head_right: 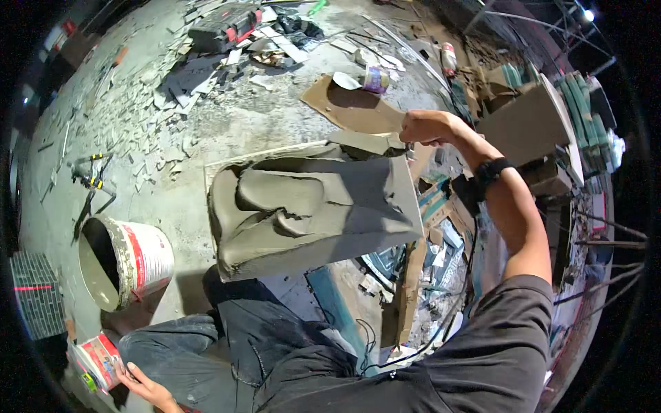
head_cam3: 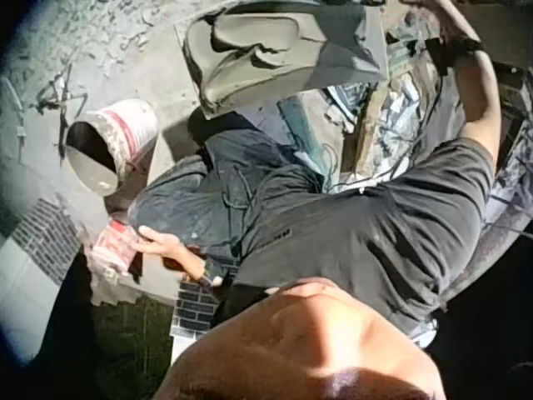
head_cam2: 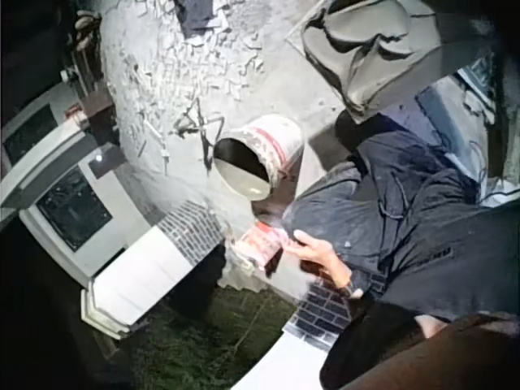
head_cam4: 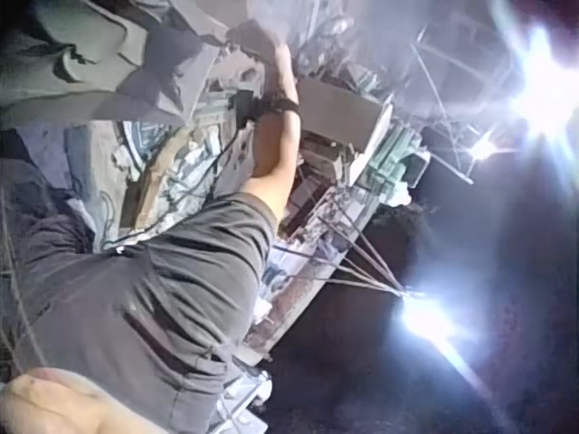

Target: Apply adhesive to a large tile and install it onto a wall, then use a laser level and measuring tape to check alignment.

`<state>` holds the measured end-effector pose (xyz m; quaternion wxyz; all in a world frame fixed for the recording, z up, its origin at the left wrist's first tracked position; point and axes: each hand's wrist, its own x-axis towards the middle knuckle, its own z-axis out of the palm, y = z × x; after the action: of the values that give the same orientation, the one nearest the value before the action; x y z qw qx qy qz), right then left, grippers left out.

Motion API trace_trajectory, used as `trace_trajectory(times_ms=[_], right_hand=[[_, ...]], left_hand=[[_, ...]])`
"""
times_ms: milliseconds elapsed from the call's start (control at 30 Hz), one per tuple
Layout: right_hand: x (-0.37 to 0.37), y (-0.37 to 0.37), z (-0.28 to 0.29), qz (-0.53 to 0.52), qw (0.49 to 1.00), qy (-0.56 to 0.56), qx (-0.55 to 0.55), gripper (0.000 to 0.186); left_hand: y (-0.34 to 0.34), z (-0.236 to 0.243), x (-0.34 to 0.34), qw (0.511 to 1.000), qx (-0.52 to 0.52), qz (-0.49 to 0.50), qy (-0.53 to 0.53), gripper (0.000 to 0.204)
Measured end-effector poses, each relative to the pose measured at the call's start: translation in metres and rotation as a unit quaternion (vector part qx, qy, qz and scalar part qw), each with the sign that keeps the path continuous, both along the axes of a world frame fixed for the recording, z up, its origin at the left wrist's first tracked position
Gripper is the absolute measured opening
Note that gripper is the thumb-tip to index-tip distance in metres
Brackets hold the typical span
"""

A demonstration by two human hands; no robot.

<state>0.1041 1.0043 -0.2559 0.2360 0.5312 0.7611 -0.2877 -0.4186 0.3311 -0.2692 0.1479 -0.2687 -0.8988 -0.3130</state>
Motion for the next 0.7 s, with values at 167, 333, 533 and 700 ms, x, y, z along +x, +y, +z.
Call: trace_trajectory(times_ms=[167, 333, 533, 700], right_hand=[[-0.043, 0.028, -0.057, 0.046, 0.967, -0.099, 0.231, 0.028], [-0.04, -0.008, -0.037, -0.016, 0.979, -0.019, 0.202, 0.033], [-0.016, -0.096, -0.025, 0.116, 0.951, -0.023, 0.286, 0.024], [0.011, -0.022, -0.079, 0.072, 0.91, -0.07, 0.402, 0.02]], left_hand=[[0.014, 0.01, 0.007, 1.0, 0.013, -0.018, -0.021, 0.046], [0.039, 0.027, 0.02, 0.995, -0.019, 0.084, -0.044, 0.05], [0.068, 0.033, 0.018, 0.998, -0.021, 0.043, -0.036, 0.045], [0.069, 0.039, 0.025, 0.998, -0.026, 0.056, -0.031, 0.05]])
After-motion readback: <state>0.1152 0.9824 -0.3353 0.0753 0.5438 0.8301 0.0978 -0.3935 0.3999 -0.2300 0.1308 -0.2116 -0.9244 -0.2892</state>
